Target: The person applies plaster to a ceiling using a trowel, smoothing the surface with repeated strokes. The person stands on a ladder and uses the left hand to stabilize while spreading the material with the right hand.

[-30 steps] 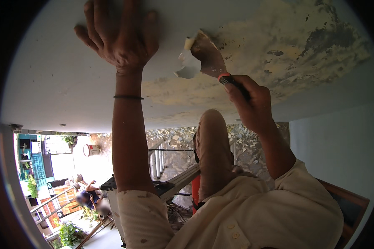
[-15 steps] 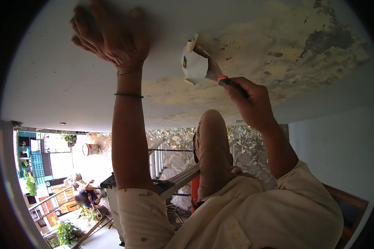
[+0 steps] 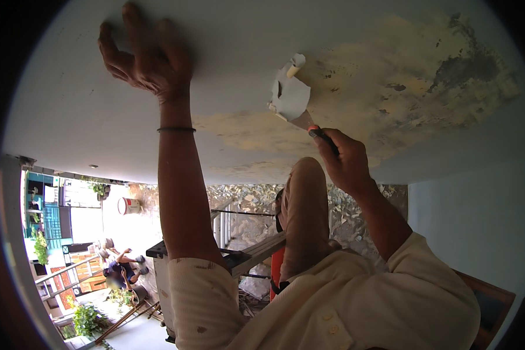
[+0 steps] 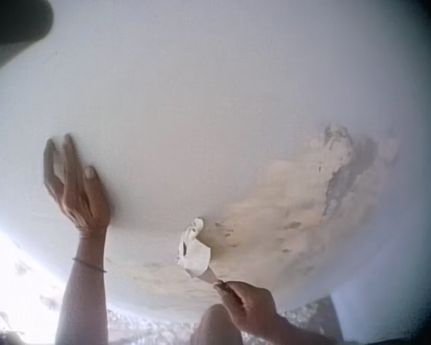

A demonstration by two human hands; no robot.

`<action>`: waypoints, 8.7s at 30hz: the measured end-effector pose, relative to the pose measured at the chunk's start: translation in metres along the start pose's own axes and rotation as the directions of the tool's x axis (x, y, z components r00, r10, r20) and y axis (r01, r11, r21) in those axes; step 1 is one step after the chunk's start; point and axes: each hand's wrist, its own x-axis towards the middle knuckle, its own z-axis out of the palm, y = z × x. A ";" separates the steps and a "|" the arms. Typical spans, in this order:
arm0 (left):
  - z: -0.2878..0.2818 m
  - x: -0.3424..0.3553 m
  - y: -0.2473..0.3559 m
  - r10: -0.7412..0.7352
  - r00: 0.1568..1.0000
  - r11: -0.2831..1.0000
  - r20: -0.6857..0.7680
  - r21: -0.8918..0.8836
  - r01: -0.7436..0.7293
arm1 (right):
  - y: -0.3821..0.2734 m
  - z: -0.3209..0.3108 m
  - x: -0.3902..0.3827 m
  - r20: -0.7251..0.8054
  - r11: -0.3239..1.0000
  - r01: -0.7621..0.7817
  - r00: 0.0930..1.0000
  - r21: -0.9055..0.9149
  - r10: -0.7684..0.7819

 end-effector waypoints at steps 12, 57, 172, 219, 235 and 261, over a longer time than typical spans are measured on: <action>0.006 -0.008 -0.011 0.065 0.997 0.991 -0.027 0.120 -0.062 | 0.027 0.026 -0.015 0.013 1.000 -0.009 1.000 0.008 0.009; 0.006 -0.001 -0.015 0.087 0.996 0.985 -0.020 0.151 -0.083 | 0.046 0.057 -0.031 -0.039 0.983 -0.111 0.992 0.148 0.118; -0.001 0.003 -0.010 -0.040 0.997 0.999 0.064 0.027 0.038 | -0.070 -0.007 0.054 -0.100 0.832 -0.018 0.991 0.555 0.089; 0.001 0.009 -0.003 -0.049 0.999 0.999 0.021 0.005 0.049 | -0.079 0.005 0.044 -0.184 0.595 -0.013 0.945 0.804 0.269; 0.004 0.010 0.000 -0.086 0.996 0.996 -0.008 -0.013 0.086 | -0.075 -0.011 0.033 -0.177 0.580 -0.029 0.939 0.814 0.294; 0.001 0.016 0.001 -0.087 0.996 0.996 -0.007 -0.012 0.087 | -0.061 -0.011 0.040 -0.117 0.881 -0.061 0.984 0.468 0.131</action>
